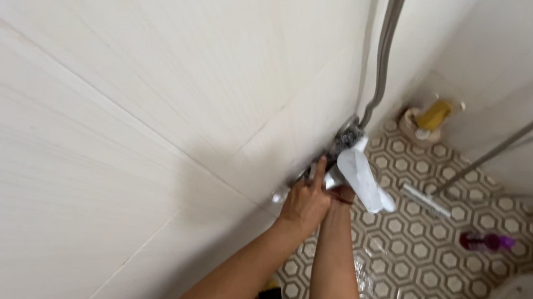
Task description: The person cleans a shower faucet by hand and with a steel wool pad, scrubbing the various parts and then wiping them with a cloth.
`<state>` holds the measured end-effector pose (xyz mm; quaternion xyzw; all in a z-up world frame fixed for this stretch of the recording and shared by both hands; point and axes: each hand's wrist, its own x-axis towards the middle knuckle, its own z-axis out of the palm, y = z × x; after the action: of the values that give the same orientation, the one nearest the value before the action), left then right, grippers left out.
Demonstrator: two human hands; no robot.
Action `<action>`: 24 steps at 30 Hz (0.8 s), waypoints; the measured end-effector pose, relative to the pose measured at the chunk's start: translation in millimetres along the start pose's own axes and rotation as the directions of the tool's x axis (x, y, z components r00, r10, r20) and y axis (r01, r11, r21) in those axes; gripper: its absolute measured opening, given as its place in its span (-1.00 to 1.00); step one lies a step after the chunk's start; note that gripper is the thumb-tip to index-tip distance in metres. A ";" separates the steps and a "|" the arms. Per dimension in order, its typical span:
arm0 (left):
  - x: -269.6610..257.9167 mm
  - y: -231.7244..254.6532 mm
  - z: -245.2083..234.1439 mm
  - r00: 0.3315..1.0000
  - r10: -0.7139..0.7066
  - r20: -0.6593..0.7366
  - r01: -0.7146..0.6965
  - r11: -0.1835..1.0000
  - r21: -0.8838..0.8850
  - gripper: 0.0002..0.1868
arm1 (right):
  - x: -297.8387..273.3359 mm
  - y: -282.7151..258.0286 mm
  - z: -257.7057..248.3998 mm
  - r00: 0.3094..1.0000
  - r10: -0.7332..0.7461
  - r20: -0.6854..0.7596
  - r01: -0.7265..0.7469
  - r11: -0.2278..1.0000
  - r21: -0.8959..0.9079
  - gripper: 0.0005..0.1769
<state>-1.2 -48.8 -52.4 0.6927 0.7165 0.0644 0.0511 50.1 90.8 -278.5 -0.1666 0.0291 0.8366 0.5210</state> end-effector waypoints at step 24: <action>-2.4 -1.9 13.8 0.994 0.051 -0.101 -0.052 0.999 -0.011 -0.85 | -7.7 3.2 -13.0 1.000 0.007 0.017 -0.007 1.000 0.028 -0.54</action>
<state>-0.8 -51.0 -66.4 0.7066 0.6995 0.1052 0.0180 53.6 79.8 -288.8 -0.1523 0.0371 0.8393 0.5206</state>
